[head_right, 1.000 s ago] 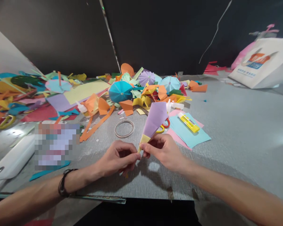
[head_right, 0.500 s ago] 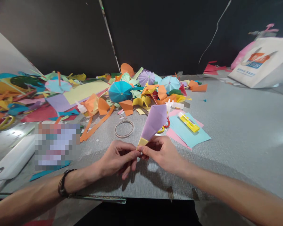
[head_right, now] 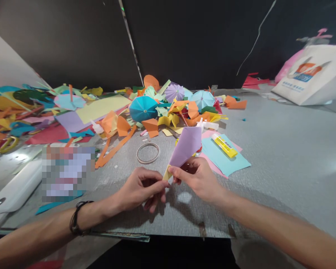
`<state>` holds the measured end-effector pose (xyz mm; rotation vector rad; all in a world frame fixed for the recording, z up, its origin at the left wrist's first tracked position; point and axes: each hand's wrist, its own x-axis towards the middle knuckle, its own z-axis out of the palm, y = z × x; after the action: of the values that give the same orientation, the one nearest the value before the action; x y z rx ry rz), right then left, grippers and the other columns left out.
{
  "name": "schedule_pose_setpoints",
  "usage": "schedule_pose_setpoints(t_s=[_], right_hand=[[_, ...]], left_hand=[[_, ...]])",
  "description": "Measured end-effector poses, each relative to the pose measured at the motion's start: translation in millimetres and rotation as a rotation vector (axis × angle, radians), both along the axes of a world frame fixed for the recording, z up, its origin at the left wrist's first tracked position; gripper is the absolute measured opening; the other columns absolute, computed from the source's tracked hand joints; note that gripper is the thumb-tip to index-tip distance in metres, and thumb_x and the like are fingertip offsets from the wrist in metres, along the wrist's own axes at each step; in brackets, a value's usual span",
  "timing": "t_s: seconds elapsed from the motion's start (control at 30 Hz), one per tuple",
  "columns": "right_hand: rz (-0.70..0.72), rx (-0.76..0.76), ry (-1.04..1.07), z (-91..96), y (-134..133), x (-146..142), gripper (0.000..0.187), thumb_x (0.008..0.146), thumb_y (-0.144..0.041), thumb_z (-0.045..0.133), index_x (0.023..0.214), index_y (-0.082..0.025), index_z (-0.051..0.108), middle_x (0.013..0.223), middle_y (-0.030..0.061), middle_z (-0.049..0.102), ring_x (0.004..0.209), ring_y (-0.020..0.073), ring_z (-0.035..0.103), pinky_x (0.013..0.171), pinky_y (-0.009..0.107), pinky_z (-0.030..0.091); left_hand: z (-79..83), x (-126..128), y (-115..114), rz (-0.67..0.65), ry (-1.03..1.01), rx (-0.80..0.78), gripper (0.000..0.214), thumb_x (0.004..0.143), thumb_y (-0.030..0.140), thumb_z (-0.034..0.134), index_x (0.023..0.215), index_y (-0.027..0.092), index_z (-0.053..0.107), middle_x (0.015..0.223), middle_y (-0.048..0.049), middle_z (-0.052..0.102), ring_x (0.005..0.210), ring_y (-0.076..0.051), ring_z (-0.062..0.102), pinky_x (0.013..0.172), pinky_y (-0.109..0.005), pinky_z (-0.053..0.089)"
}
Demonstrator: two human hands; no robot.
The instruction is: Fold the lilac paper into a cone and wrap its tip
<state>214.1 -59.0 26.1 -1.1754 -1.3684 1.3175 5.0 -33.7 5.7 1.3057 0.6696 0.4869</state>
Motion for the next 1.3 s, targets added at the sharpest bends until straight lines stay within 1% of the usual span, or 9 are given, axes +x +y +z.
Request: schedule_pose_setpoints(t_s=[0.1,0.17,0.37,0.6,0.8,0.93,1.13,1.23,1.3], right_hand=[[0.046,-0.028,0.003,0.9,-2,-2,0.040,0.082,-0.056,0.081,0.071,-0.019,0.069,0.062,0.0013,0.063,0.059,0.0149,0.057,0.058,0.030,0.048],[0.071,-0.044,-0.002,0.1,-3,-4,0.041,0.081,-0.058,0.081,0.069,-0.020,0.068,0.061,0.0008,0.062,0.059,0.0149,0.057,0.058,0.030,0.048],[0.076,-0.061,-0.048,-1.9,-3,-6,0.042,0.082,-0.060,0.079,0.069,-0.021,0.069,0.062,0.0016,0.063,0.060,0.0162,0.058,0.059,0.031,0.048],[0.070,-0.057,-0.027,-0.6,-2,-3,0.039,0.081,-0.056,0.081,0.076,-0.019,0.071,0.066,0.0019,0.066,0.062,0.0160,0.060,0.060,0.030,0.049],[0.081,-0.059,-0.051,-0.1,-2,-3,0.039,0.082,-0.055,0.080,0.072,-0.020,0.070,0.066,0.0020,0.066,0.063,0.0160,0.061,0.061,0.030,0.050],[0.089,-0.060,-0.049,-0.4,-2,-3,0.039,0.081,-0.056,0.080,0.073,-0.019,0.069,0.063,0.0009,0.064,0.061,0.0159,0.060,0.059,0.030,0.049],[0.117,-0.075,-0.056,-3.3,-5,-5,0.037,0.083,-0.055,0.080,0.075,-0.019,0.071,0.064,0.0009,0.064,0.061,0.0154,0.059,0.059,0.029,0.048],[0.184,-0.077,-0.083,-0.7,0,1,0.033,0.087,-0.051,0.078,0.077,-0.020,0.074,0.068,0.0022,0.069,0.065,0.0162,0.064,0.062,0.029,0.051],[0.264,-0.077,-0.111,4.2,11,13,0.026,0.087,-0.047,0.079,0.085,-0.021,0.077,0.078,0.0033,0.074,0.074,0.0178,0.069,0.070,0.030,0.055]], left_hand=[[-1.0,0,2,0.000,-0.047,0.028,0.041,0.093,0.051,0.072,0.095,0.010,0.073,0.082,-0.0084,0.076,0.047,-0.009,0.064,0.040,-0.016,0.049],[-1.3,-1,3,0.000,-0.053,0.054,0.040,0.095,0.049,0.070,0.099,0.010,0.074,0.084,-0.0086,0.076,0.048,-0.008,0.065,0.040,-0.015,0.049],[4.8,-1,2,0.025,-0.017,0.111,0.042,0.095,0.050,0.068,0.091,0.009,0.076,0.073,-0.0077,0.074,0.044,-0.008,0.063,0.037,-0.012,0.039],[4.6,-1,0,0.066,-0.051,0.091,0.042,0.095,0.050,0.069,0.090,0.009,0.075,0.073,-0.0070,0.074,0.043,-0.007,0.062,0.036,-0.012,0.039],[0.7,-2,4,0.002,-0.057,0.061,0.044,0.097,0.052,0.066,0.096,0.009,0.072,0.078,-0.0076,0.074,0.046,-0.008,0.064,0.039,-0.013,0.045],[-0.3,-3,5,-0.021,-0.049,0.080,0.043,0.099,0.050,0.064,0.091,0.009,0.071,0.073,-0.0062,0.072,0.046,-0.007,0.063,0.040,-0.012,0.047],[-1.3,-4,6,-0.072,-0.072,0.076,0.037,0.098,0.043,0.068,0.090,0.008,0.073,0.073,-0.0067,0.073,0.050,-0.009,0.068,0.043,-0.013,0.052],[-0.1,-4,6,-0.050,-0.054,0.063,0.038,0.097,0.044,0.069,0.088,0.007,0.074,0.070,-0.0065,0.073,0.048,-0.009,0.068,0.042,-0.012,0.050],[0.7,-5,5,-0.010,-0.050,0.052,0.038,0.096,0.044,0.070,0.086,0.008,0.073,0.070,-0.0069,0.073,0.048,-0.009,0.068,0.040,-0.011,0.048]])
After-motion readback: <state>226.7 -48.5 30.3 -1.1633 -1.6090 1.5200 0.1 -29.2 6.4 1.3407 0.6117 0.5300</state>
